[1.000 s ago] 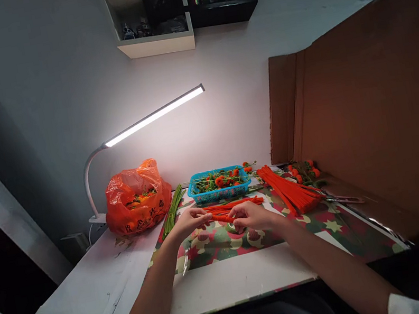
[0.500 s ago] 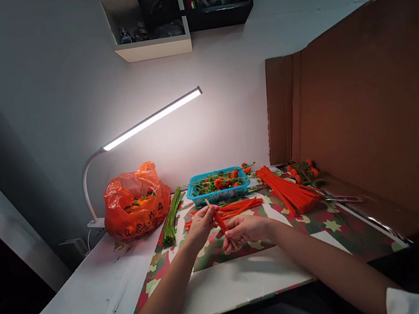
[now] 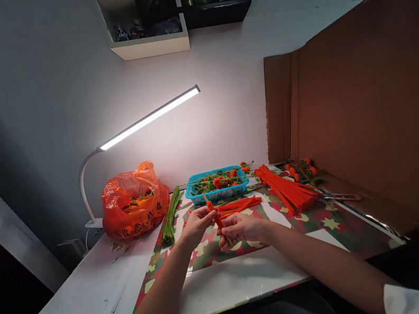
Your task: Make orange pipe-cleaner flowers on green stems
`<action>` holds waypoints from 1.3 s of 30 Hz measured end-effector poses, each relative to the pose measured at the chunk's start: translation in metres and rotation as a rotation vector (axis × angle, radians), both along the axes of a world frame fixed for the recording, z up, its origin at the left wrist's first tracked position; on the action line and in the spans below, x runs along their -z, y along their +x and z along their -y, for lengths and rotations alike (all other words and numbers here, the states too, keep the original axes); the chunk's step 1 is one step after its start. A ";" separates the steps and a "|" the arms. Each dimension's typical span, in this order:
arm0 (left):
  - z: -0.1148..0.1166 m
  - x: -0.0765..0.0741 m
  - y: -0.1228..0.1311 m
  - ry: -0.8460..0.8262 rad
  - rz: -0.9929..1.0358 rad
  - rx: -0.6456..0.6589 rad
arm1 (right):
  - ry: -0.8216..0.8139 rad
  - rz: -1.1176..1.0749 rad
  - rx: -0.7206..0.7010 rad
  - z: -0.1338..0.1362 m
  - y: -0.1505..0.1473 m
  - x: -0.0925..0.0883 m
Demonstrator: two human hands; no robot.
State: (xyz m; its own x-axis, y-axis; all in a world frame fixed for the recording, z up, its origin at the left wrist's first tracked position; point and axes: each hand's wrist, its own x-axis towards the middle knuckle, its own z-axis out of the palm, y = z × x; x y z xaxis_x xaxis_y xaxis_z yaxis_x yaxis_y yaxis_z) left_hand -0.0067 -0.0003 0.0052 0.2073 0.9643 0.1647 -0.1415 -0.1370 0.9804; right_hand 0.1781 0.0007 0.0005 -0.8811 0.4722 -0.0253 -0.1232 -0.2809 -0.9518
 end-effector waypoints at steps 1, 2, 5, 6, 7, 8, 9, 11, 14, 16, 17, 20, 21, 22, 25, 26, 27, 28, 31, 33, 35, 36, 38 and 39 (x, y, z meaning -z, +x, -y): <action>0.000 0.000 -0.001 0.005 -0.032 -0.016 | 0.026 0.025 0.039 0.001 -0.001 0.000; -0.001 0.000 -0.002 0.009 -0.058 -0.029 | 0.058 0.050 0.080 0.002 -0.003 0.001; -0.001 0.000 -0.002 0.033 -0.132 -0.074 | 0.220 0.112 0.245 0.005 -0.010 0.004; -0.001 0.000 -0.002 0.045 -0.154 -0.104 | 0.292 0.135 0.321 0.007 -0.012 0.004; -0.001 -0.001 0.000 0.056 -0.171 -0.136 | 0.364 0.162 0.403 0.009 -0.014 0.005; 0.000 -0.002 0.002 0.062 -0.180 -0.167 | 0.431 0.194 0.482 0.010 -0.015 0.005; 0.001 -0.002 0.004 0.064 -0.179 -0.194 | 0.491 0.228 0.553 0.012 -0.017 0.005; 0.003 -0.004 0.008 0.053 -0.162 -0.231 | 0.592 0.290 0.655 0.014 -0.019 0.005; 0.004 -0.004 0.012 0.046 -0.140 -0.261 | 0.620 0.292 0.700 0.015 -0.019 0.004; 0.004 -0.004 0.011 0.051 -0.114 -0.225 | 0.514 0.215 0.619 0.012 -0.017 0.003; 0.004 -0.003 0.010 0.054 -0.086 -0.189 | 0.440 0.171 0.556 0.011 -0.016 0.003; 0.003 -0.001 0.005 0.032 0.038 -0.007 | 0.239 0.067 0.368 0.004 -0.012 0.002; 0.003 0.000 0.004 0.017 0.074 0.064 | 0.180 0.036 0.318 0.002 -0.010 0.003; 0.003 0.001 0.002 0.004 0.100 0.133 | 0.123 0.003 0.269 0.000 -0.009 0.003; 0.005 0.004 0.000 -0.003 0.132 0.256 | -0.010 -0.099 0.139 -0.004 -0.006 0.004; 0.005 0.004 0.000 0.004 0.132 0.257 | -0.037 -0.122 0.109 -0.005 -0.006 0.005; 0.006 0.004 0.000 0.011 0.126 0.244 | -0.055 -0.135 0.085 -0.005 -0.006 0.006; 0.006 0.004 0.001 0.018 0.112 0.222 | -0.064 -0.142 0.070 -0.006 -0.006 0.007; 0.008 0.000 0.003 0.034 0.064 0.161 | -0.066 -0.139 0.052 -0.006 -0.006 0.009; 0.009 -0.001 0.005 0.043 0.054 0.141 | -0.065 -0.142 0.047 -0.007 -0.006 0.010; 0.010 -0.002 0.007 0.048 0.067 0.137 | -0.064 -0.144 0.044 -0.007 -0.006 0.011; 0.010 -0.002 0.008 0.047 0.075 0.140 | -0.062 -0.145 0.043 -0.007 -0.006 0.011; 0.010 -0.001 0.009 0.046 0.089 0.154 | -0.060 -0.142 0.044 -0.007 -0.006 0.011; 0.010 -0.001 0.009 0.047 0.095 0.163 | -0.060 -0.141 0.044 -0.007 -0.005 0.012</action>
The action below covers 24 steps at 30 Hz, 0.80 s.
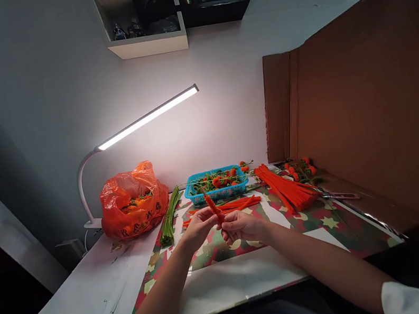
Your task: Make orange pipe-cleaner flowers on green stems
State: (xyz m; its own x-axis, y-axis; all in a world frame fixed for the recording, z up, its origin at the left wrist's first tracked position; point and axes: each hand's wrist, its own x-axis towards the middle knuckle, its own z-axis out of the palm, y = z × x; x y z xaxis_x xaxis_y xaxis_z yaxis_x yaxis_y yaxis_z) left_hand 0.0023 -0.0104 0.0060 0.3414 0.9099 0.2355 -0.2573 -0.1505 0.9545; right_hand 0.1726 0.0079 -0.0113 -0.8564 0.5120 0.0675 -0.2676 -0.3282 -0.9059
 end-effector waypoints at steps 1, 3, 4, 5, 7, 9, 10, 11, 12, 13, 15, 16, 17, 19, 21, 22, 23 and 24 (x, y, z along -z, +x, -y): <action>0.000 0.000 0.000 0.003 0.005 0.007 | -0.002 0.000 -0.003 0.000 0.000 0.000; 0.001 0.001 0.001 0.007 0.008 0.012 | -0.011 -0.001 -0.011 0.001 0.000 0.000; 0.001 0.001 0.001 0.007 0.008 0.014 | -0.016 -0.002 -0.019 0.002 0.000 0.000; 0.002 0.000 0.002 0.005 0.007 0.016 | -0.021 -0.001 -0.027 0.003 -0.001 0.000; 0.002 0.000 0.002 0.000 0.013 0.026 | -0.025 0.006 -0.040 0.004 -0.001 0.000; 0.003 0.000 0.003 -0.006 0.030 0.037 | -0.023 0.009 -0.046 0.005 -0.001 0.000; 0.003 -0.001 0.003 -0.011 0.039 0.037 | -0.021 0.009 -0.045 0.006 -0.001 0.000; 0.003 -0.001 0.004 -0.016 0.047 0.035 | -0.017 0.008 -0.041 0.006 -0.001 0.000; 0.003 -0.001 0.004 -0.020 0.054 0.029 | -0.014 0.005 -0.034 0.006 -0.002 0.000; 0.003 -0.001 0.004 -0.022 0.058 0.023 | -0.010 0.001 -0.026 0.006 -0.002 0.001; 0.002 -0.001 0.005 -0.018 0.060 0.009 | -0.005 -0.007 -0.008 0.006 -0.003 0.001; 0.002 -0.001 0.005 -0.014 0.060 -0.002 | -0.005 -0.016 0.002 0.006 -0.003 0.001; 0.003 -0.001 0.006 -0.011 0.063 -0.017 | -0.009 -0.028 0.006 0.005 -0.003 0.001; 0.004 -0.002 0.008 -0.016 0.085 -0.047 | -0.038 -0.061 -0.014 0.003 -0.003 0.001; 0.007 -0.003 0.011 -0.028 0.118 -0.045 | -0.098 -0.108 -0.080 0.001 -0.001 0.002; 0.009 -0.004 0.013 -0.029 0.128 -0.022 | -0.133 -0.134 -0.124 0.000 0.000 0.003; 0.011 -0.005 0.014 -0.028 0.131 0.011 | -0.163 -0.159 -0.171 0.000 0.001 0.004; 0.012 -0.005 0.014 -0.026 0.128 0.048 | -0.186 -0.183 -0.215 -0.001 0.002 0.005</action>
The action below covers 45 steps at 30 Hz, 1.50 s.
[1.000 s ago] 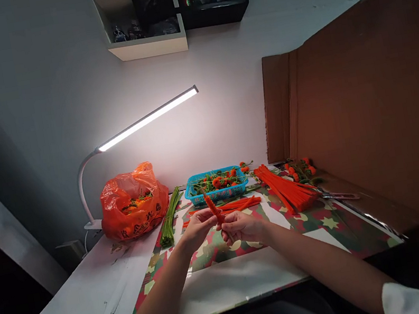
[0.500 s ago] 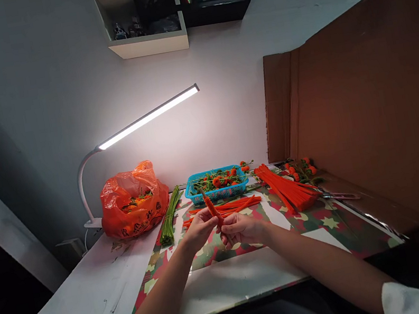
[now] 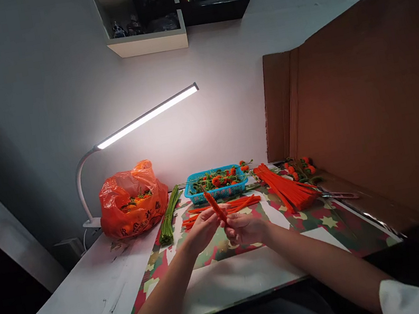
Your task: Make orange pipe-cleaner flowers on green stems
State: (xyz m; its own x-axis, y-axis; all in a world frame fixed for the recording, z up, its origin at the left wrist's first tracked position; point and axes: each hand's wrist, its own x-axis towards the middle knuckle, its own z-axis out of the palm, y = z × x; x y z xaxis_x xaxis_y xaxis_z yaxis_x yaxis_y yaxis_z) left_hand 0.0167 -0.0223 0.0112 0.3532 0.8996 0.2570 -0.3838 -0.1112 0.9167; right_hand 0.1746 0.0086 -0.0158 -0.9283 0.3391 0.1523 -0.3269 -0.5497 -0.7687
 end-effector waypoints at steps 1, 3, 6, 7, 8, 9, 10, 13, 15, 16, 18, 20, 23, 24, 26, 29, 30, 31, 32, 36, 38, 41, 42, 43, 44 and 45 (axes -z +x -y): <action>0.001 0.000 0.000 0.006 -0.006 0.033 | -0.011 -0.024 -0.038 0.000 0.000 0.001; 0.002 -0.001 0.000 0.015 -0.024 0.082 | -0.012 -0.053 -0.096 0.001 0.000 0.003; 0.002 0.001 0.000 0.019 -0.034 0.114 | -0.017 -0.059 -0.131 0.004 -0.002 0.006; 0.002 0.002 0.000 0.020 -0.032 0.115 | -0.024 -0.055 -0.135 0.005 -0.003 0.007; 0.001 0.004 0.000 0.021 -0.028 0.113 | -0.034 -0.052 -0.136 0.006 -0.003 0.007; 0.001 0.005 0.000 0.024 -0.027 0.111 | -0.044 -0.050 -0.135 0.007 -0.004 0.008; 0.001 0.006 0.001 0.028 -0.026 0.111 | -0.054 -0.048 -0.132 0.007 -0.005 0.008; 0.000 0.007 0.001 0.031 -0.016 0.122 | -0.077 -0.034 -0.109 0.006 -0.007 0.009; -0.002 0.007 0.000 0.022 0.007 0.099 | -0.099 -0.035 -0.061 0.005 -0.007 0.008; -0.003 0.006 -0.002 0.015 0.026 0.077 | -0.112 -0.041 -0.030 0.004 -0.007 0.007; -0.007 0.004 -0.006 -0.001 0.071 0.025 | -0.134 -0.037 0.022 0.003 -0.005 0.004; -0.011 0.003 -0.012 -0.024 0.104 -0.027 | -0.133 0.006 0.044 0.003 -0.003 0.001; -0.015 0.003 -0.020 -0.029 0.033 -0.105 | -0.101 0.097 0.044 0.004 0.000 -0.004; -0.015 0.003 -0.022 -0.020 0.005 -0.120 | -0.089 0.115 0.043 0.005 0.000 -0.005; -0.015 0.002 -0.023 -0.008 -0.049 -0.117 | -0.064 0.126 0.050 0.006 0.000 -0.006; -0.014 0.003 -0.024 -0.004 -0.109 -0.078 | -0.052 0.111 0.085 0.009 -0.003 -0.007; -0.014 0.004 -0.024 0.001 -0.118 -0.068 | -0.060 0.109 0.096 0.009 -0.004 -0.006; -0.014 0.004 -0.024 0.010 -0.125 -0.061 | -0.072 0.113 0.100 0.010 -0.004 -0.006; -0.015 0.004 -0.024 0.020 -0.132 -0.057 | -0.085 0.122 0.103 0.010 -0.005 -0.007; -0.015 0.003 -0.025 0.040 -0.203 -0.051 | -0.106 0.176 0.146 0.012 -0.003 -0.011; -0.014 0.000 -0.025 0.055 -0.243 -0.049 | -0.087 0.197 0.170 0.013 -0.002 -0.012; -0.012 -0.004 -0.025 0.091 -0.281 -0.023 | -0.054 0.234 0.184 0.013 -0.001 -0.014; -0.012 -0.005 -0.025 0.102 -0.292 -0.020 | -0.047 0.247 0.191 0.012 -0.001 -0.014; -0.012 -0.005 -0.025 0.111 -0.305 -0.025 | -0.039 0.259 0.200 0.012 -0.001 -0.014; -0.012 -0.005 -0.025 0.119 -0.321 -0.038 | -0.028 0.270 0.213 0.012 -0.002 -0.013; -0.012 -0.005 -0.025 0.125 -0.340 -0.056 | -0.011 0.280 0.229 0.011 -0.002 -0.013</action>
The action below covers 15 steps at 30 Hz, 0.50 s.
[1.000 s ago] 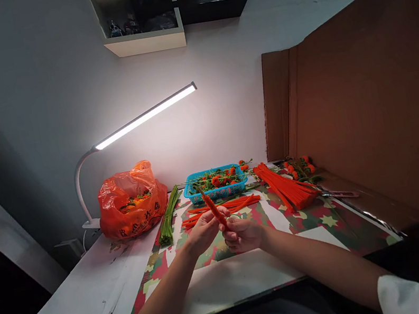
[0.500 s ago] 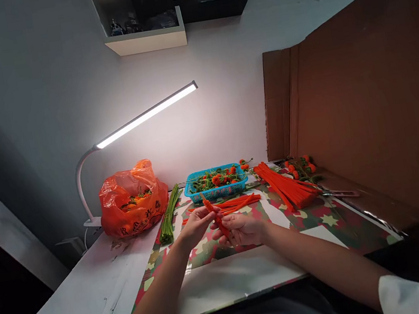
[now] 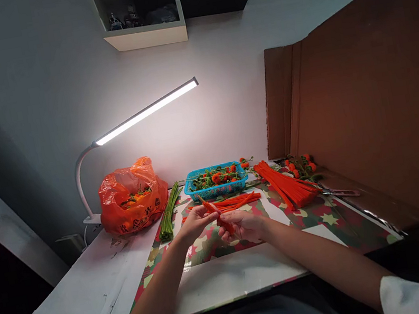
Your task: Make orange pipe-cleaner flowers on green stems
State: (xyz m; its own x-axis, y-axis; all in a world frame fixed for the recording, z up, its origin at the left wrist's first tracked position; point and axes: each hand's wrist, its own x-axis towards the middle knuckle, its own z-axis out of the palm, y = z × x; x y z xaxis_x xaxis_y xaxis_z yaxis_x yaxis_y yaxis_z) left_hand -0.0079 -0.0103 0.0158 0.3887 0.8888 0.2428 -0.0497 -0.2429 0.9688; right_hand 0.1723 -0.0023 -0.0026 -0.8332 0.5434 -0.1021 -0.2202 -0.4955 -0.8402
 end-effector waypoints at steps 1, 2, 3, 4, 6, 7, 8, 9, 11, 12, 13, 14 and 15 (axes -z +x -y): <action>-0.001 0.001 0.000 0.008 -0.019 -0.021 | 0.022 0.013 0.015 -0.001 -0.001 0.000; -0.001 0.002 0.000 0.015 -0.037 -0.044 | 0.048 0.026 0.031 -0.001 -0.001 0.001; -0.002 0.004 0.000 0.020 -0.052 -0.065 | 0.074 0.040 0.046 -0.002 -0.002 0.002; -0.003 0.006 0.000 0.024 -0.064 -0.084 | 0.099 0.054 0.063 -0.002 -0.002 0.002; -0.005 0.009 -0.001 0.030 -0.084 -0.118 | 0.136 0.079 0.096 -0.003 -0.003 0.003; -0.006 0.010 -0.001 0.033 -0.092 -0.131 | 0.146 0.085 0.109 -0.003 -0.004 0.004; -0.006 0.010 -0.001 0.038 -0.098 -0.140 | 0.151 0.086 0.120 -0.002 -0.004 0.003; -0.007 0.010 -0.001 0.044 -0.099 -0.145 | 0.149 0.082 0.123 -0.001 -0.004 0.003; -0.006 0.008 -0.001 0.060 -0.092 -0.135 | 0.119 0.058 0.094 0.000 -0.004 0.000; -0.005 0.006 0.000 0.069 -0.088 -0.119 | 0.087 0.047 0.060 0.000 -0.003 -0.001; -0.004 0.004 0.000 0.076 -0.084 -0.098 | 0.049 0.038 0.021 0.000 -0.002 -0.002; -0.003 0.002 0.001 0.080 -0.082 -0.079 | 0.010 0.032 -0.017 0.000 -0.001 -0.003; -0.002 0.000 0.001 0.082 -0.081 -0.063 | -0.027 0.029 -0.050 -0.001 0.000 -0.004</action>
State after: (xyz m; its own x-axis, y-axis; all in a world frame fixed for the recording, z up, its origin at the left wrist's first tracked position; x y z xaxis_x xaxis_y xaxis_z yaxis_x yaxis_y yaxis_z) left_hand -0.0069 -0.0085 0.0158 0.3540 0.8906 0.2856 0.0455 -0.3215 0.9458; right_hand 0.1727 -0.0012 0.0009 -0.8555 0.4982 -0.1408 -0.1703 -0.5277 -0.8322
